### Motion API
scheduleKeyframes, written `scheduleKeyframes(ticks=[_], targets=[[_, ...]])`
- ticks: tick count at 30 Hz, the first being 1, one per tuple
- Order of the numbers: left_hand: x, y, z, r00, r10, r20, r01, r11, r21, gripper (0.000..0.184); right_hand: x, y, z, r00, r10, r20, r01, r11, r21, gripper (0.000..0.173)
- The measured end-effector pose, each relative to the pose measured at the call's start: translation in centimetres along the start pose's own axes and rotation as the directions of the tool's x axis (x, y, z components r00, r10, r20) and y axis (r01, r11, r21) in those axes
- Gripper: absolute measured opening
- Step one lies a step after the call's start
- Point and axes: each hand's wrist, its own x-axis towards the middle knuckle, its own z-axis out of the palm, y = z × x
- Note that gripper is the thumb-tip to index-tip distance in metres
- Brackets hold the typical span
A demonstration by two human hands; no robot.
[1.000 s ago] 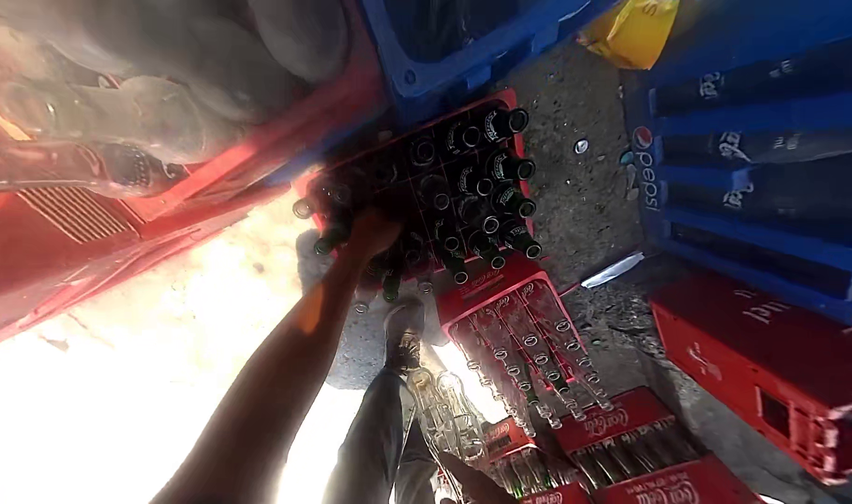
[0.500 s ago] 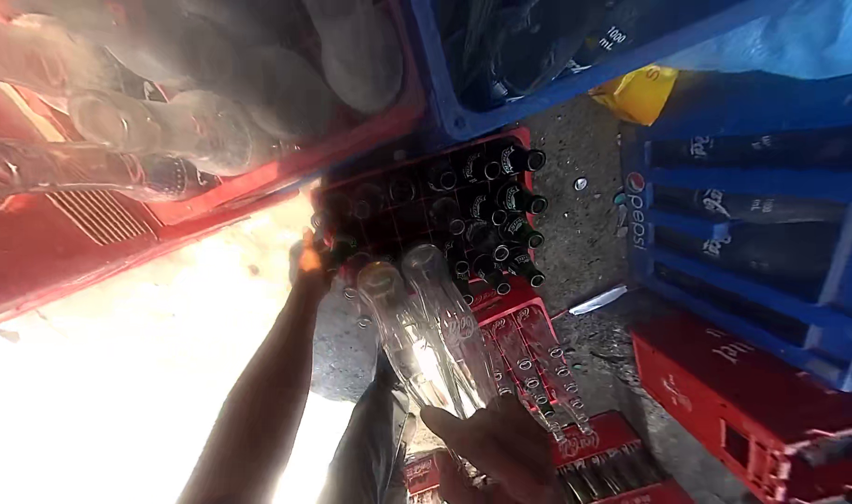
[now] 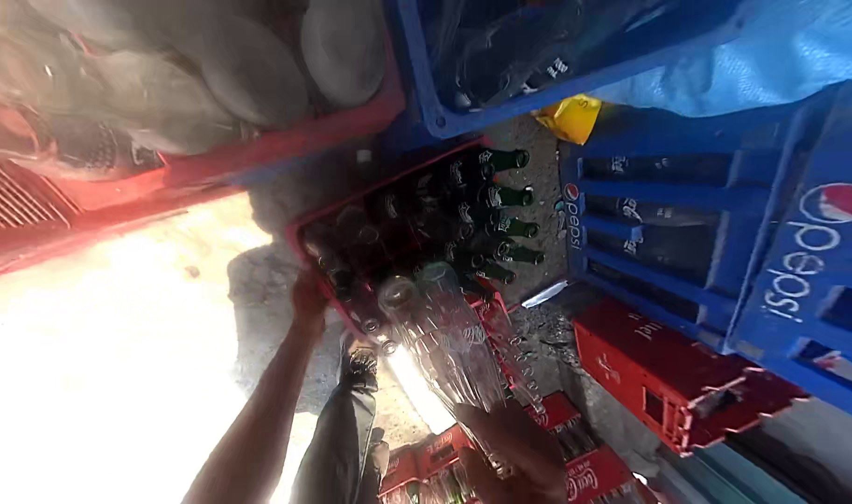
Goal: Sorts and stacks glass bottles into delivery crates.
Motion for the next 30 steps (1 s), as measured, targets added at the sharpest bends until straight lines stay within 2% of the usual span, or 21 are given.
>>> scheduleKeyframes(ticks=[4,6,7,8,9,11,13,15,17,18,20,23,26,27,29,30], targets=[[-0.6,0.5,-1.1,1.0,-0.004,0.0,0.004,1.0,0.029,0.053,0.2,0.0,-0.3,0.998,-0.058,0.035,0.06,0.998,-0.033,0.029],[1.1,1.9,-0.9,1.0,0.008,-0.001,-0.008,0.999,0.032,0.057,1.3,1.2,-0.4,0.996,-0.084,0.011,0.084,0.996,-0.003,0.028],[-0.1,1.3,-2.5,0.999,-0.049,-0.006,0.049,0.994,0.095,0.06,0.0,0.9,-0.4,0.998,-0.055,0.015,0.055,0.998,0.021,0.029],[-1.5,0.6,-4.6,0.992,-0.113,-0.052,0.121,0.979,0.166,0.062,-1.0,0.5,-0.3,0.999,-0.034,0.022,0.032,0.998,0.053,0.029],[-0.6,0.8,-5.6,0.985,-0.105,-0.14,0.133,0.968,0.213,0.06,-0.7,0.6,-0.2,0.999,-0.048,0.011,0.047,0.997,0.065,0.03],[1.1,3.3,-6.2,0.965,-0.021,-0.263,0.088,0.965,0.247,0.048,-0.1,0.8,0.0,0.998,-0.054,-0.035,0.057,0.995,0.082,0.031],[-0.8,5.2,-7.1,0.95,0.126,-0.285,-0.035,0.952,0.303,0.033,-1.6,0.7,0.1,0.998,-0.023,-0.059,0.029,0.994,0.104,0.031],[-3.2,6.6,-7.5,0.924,0.327,-0.2,-0.229,0.889,0.396,0.03,-2.5,0.8,0.3,0.998,0.001,-0.065,0.007,0.992,0.124,0.031],[-5.5,7.2,-6.3,0.906,0.423,-0.006,-0.377,0.813,0.445,0.029,-3.0,1.0,0.4,0.997,0.033,-0.073,-0.022,0.989,0.149,0.032],[-6.5,7.4,-5.1,0.907,0.407,0.109,-0.409,0.786,0.463,0.029,-3.2,1.3,0.5,0.996,0.042,-0.077,-0.03,0.988,0.153,0.032],[-8.1,7.0,-3.0,0.923,0.266,0.28,-0.378,0.764,0.523,0.031,-3.6,1.9,0.6,0.996,0.056,-0.067,-0.046,0.989,0.139,0.032],[-8.7,5.0,-0.6,0.95,0.061,0.308,-0.22,0.828,0.516,0.029,-3.9,2.6,0.8,0.995,0.074,-0.062,-0.067,0.991,0.113,0.033],[-9.3,5.4,1.8,0.961,0.038,0.275,-0.158,0.888,0.432,0.032,-4.7,2.7,1.4,0.987,0.128,-0.1,-0.114,0.984,0.134,0.034],[-9.1,5.9,2.4,0.962,0.062,0.265,-0.184,0.866,0.465,0.034,-5.2,2.7,1.9,0.98,0.158,-0.124,-0.138,0.979,0.153,0.034],[-7.8,6.8,3.7,0.955,0.153,0.256,-0.281,0.747,0.602,0.039,-5.9,2.7,2.8,0.96,0.225,-0.167,-0.193,0.964,0.185,0.035],[-6.9,7.2,4.4,0.952,0.148,0.268,-0.293,0.695,0.656,0.043,-6.1,3.1,3.2,0.951,0.249,-0.181,-0.213,0.957,0.198,0.036]])
